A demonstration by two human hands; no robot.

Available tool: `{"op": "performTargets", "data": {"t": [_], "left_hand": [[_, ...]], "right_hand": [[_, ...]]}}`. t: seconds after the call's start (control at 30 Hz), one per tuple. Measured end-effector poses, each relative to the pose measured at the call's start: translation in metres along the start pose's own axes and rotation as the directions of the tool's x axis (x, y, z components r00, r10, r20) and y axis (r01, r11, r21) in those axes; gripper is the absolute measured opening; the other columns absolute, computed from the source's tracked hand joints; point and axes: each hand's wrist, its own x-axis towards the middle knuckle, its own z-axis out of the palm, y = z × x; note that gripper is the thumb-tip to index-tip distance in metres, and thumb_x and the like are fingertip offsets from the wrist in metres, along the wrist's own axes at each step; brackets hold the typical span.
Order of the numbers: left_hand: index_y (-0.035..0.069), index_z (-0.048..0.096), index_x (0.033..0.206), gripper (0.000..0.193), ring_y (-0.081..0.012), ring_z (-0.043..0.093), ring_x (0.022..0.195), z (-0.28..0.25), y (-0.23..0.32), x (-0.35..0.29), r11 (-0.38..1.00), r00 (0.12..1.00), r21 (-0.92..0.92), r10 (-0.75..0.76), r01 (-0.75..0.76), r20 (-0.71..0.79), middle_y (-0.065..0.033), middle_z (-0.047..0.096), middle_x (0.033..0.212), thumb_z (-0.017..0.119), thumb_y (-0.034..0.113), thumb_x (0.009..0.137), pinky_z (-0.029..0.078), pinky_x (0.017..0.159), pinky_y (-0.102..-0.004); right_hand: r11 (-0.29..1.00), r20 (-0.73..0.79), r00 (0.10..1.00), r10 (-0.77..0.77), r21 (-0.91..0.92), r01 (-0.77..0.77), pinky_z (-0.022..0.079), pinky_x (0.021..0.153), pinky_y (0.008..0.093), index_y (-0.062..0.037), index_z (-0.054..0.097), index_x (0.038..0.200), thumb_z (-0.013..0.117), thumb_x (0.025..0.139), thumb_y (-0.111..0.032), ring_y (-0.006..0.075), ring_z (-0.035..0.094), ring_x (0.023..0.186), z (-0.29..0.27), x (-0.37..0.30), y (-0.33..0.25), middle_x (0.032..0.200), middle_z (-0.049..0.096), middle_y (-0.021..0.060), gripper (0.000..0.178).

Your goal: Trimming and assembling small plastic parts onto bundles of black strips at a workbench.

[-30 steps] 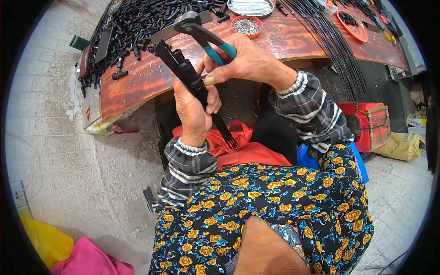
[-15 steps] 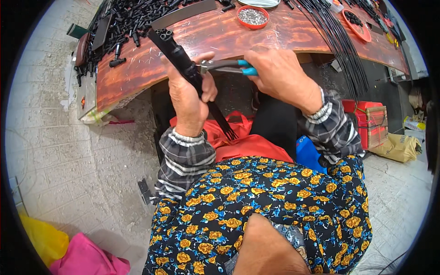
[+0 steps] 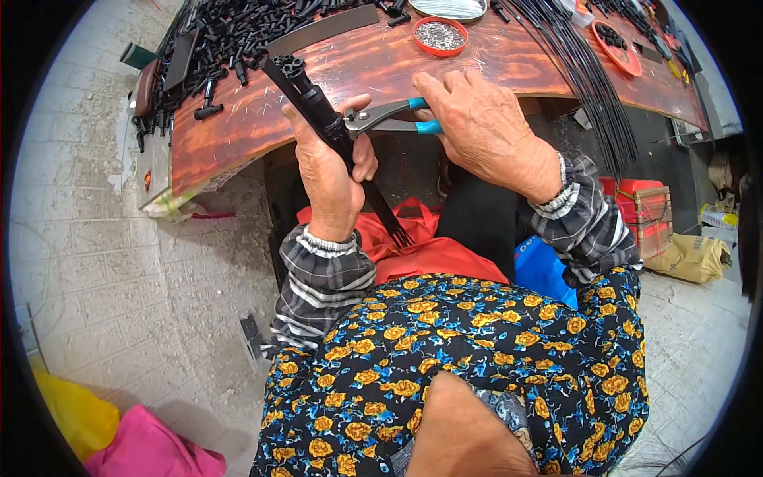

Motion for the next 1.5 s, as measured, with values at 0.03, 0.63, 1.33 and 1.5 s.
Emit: {"op": "performTargets", "data": {"t": [0.03,0.63,1.33,1.5], "left_hand": [[0.001,0.059,0.112,0.08,-0.0094,0.029,0.039,0.0,0.002,-0.001,1.0,1.0,0.016,0.006,-0.005,-0.004,0.003,0.034,0.049,0.023,0.07,0.092,0.026,0.042,-0.0253],[-0.004,0.064,0.102,0.087,-0.0078,0.032,0.037,0.009,0.003,-0.003,1.0,0.998,-0.007,0.028,-0.029,-0.064,0.0013,0.039,0.046,0.025,0.073,0.09,0.026,0.037,-0.0233],[-0.002,0.064,0.098,0.086,-0.0082,0.03,0.036,0.007,-0.001,0.002,0.999,0.996,-0.028,0.027,-0.029,-0.082,0.0014,0.038,0.045,0.024,0.073,0.09,0.026,0.036,-0.0235],[-0.001,0.059,0.112,0.082,-0.0095,0.031,0.039,-0.005,-0.001,0.004,0.999,1.0,0.024,0.022,-0.022,-0.018,0.0026,0.036,0.05,0.024,0.071,0.091,0.028,0.041,-0.0246]], "right_hand": [[1.0,-0.001,1.0,-0.008,-0.013,0.008,0.048,0.064,0.0398,-0.0069,0.05,0.112,0.064,0.084,-0.02,0.0293,0.057,0.083,-0.002,0.001,0.0,0.087,0.055,0.0127,0.034],[0.98,0.074,0.988,0.136,0.138,-0.145,0.048,0.074,0.0432,-0.0027,0.051,0.109,0.065,0.075,-0.008,0.0361,0.052,0.093,0.003,0.001,-0.011,0.095,0.052,0.0178,0.037],[0.988,0.063,0.987,0.149,-0.038,-0.146,0.051,0.062,0.0382,-0.0046,0.057,0.083,0.072,0.074,-0.023,0.0294,0.062,0.076,0.016,0.008,-0.014,0.074,0.059,0.0112,0.025],[0.988,0.013,0.99,0.14,0.068,-0.14,0.05,0.063,0.0409,-0.0045,0.057,0.083,0.07,0.075,-0.021,0.0305,0.062,0.075,0.028,0.004,-0.017,0.074,0.06,0.0128,0.022]]}}
